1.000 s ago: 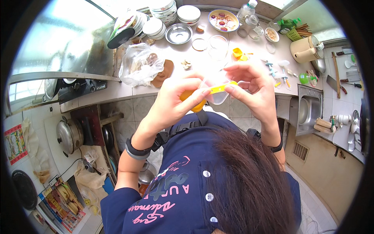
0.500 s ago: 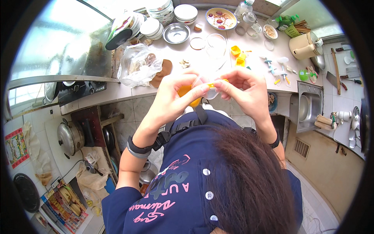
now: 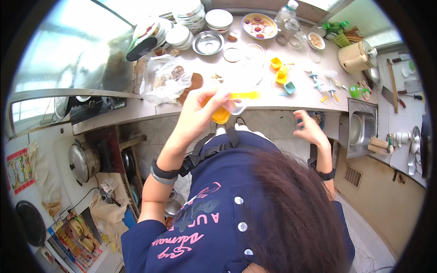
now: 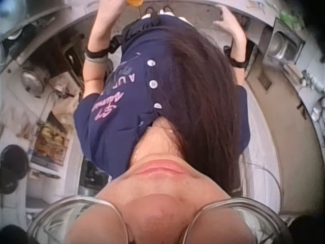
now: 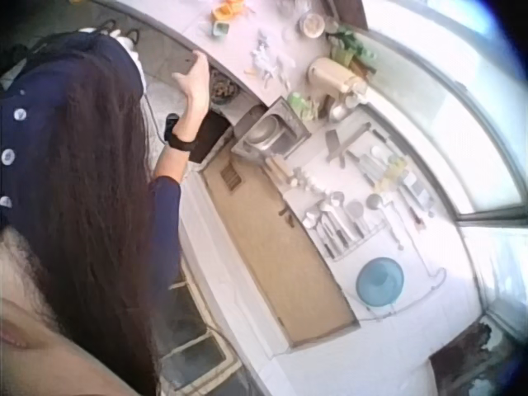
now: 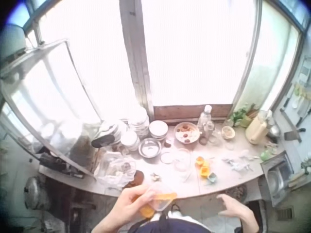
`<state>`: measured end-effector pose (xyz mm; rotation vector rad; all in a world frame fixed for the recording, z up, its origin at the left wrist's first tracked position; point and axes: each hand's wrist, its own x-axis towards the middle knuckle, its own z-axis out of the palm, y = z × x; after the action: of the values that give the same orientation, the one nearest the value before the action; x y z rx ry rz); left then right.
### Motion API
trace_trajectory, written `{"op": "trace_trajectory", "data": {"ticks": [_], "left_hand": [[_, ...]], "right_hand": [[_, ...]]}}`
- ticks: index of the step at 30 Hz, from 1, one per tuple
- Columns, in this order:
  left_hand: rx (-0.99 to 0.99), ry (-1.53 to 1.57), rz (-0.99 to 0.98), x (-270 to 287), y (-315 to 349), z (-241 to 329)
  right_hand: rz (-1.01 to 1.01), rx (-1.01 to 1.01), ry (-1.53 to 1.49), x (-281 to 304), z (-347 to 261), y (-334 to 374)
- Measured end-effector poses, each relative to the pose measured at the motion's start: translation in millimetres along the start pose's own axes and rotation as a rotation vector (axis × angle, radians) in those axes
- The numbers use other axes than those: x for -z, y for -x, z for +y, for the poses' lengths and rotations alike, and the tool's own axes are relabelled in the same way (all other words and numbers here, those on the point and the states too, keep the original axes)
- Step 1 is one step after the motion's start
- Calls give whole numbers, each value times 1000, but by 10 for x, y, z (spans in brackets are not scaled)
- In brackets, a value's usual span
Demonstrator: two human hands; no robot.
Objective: The person assembles a baby bottle by first handling a yellow container, then retrieving a plastic bag containing bottle parts from a pantry. They unpack the parts, place a beige nipple onto the bottle, and attach a blue ring and handle to complete the assembly.
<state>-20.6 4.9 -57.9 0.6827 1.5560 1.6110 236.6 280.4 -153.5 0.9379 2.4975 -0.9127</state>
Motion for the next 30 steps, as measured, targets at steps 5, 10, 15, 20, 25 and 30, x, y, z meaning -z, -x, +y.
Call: {"op": "trace_trajectory", "data": {"ticks": [5, 10, 15, 20, 25, 30], "left_hand": [[34, -87, -70, -47, -80, -38], [60, -163, -147, -105, -164, -31], [59, -169, -216, -194, -254, -20], [62, -208, -260, -266, -327, 4], [106, -237, -295, -319, -376, 20], [119, -227, -353, -358, -399, -6]], "right_hand": [[-4, 67, -682, 35, 266, 99], [-19, 181, -1149, 320, -10, 331], [-51, 386, -1488, 460, -212, 629], [-80, 548, -1766, 488, -243, 781], [30, 455, -1947, 417, -183, 862], [84, 453, -1976, 376, -146, 906]]}}
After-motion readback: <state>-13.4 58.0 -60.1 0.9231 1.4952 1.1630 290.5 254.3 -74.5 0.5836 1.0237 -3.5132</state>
